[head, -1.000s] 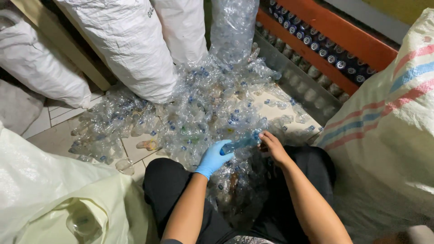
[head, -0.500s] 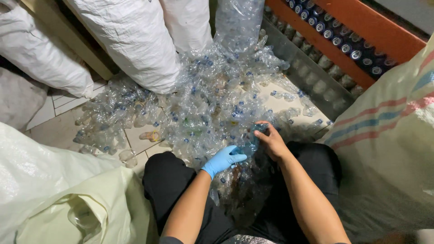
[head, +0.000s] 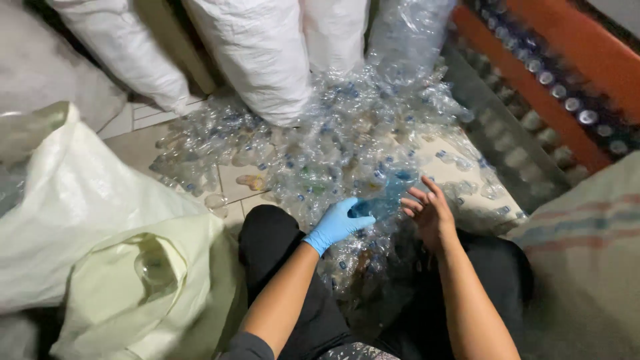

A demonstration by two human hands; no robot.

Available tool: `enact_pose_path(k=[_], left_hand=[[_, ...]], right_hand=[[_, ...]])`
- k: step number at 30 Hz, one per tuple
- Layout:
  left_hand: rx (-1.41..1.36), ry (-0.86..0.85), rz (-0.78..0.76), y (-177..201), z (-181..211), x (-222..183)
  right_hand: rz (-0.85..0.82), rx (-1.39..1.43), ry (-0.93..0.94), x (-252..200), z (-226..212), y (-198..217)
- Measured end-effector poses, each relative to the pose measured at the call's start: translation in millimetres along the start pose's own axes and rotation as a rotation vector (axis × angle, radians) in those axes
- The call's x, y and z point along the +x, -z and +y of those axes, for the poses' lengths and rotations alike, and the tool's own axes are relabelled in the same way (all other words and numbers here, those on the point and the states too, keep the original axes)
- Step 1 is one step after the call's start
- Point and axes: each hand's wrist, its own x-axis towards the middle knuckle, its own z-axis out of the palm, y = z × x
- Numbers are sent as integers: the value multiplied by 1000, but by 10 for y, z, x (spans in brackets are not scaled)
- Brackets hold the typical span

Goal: Sorting and bagging empty plastic bottles from a pile on the floor into large sacks

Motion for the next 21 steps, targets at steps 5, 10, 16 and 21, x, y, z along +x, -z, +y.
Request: enact_pose_path(k=[5, 10, 16, 21], left_hand=[[-218, -46, 291, 824, 375, -566], [-24, -220, 604, 1543, 308, -1546], [269, -125, 1105, 2137, -305, -2674], [386, -29, 1238, 2351, -815, -3042]], right_hand=[[-44, -156, -119, 316, 44, 471], [-83, -357, -328, 1155, 301, 1391], [-341, -292, -614, 2683, 903, 2615], [-1040, 475, -828, 2880, 1067, 2476]])
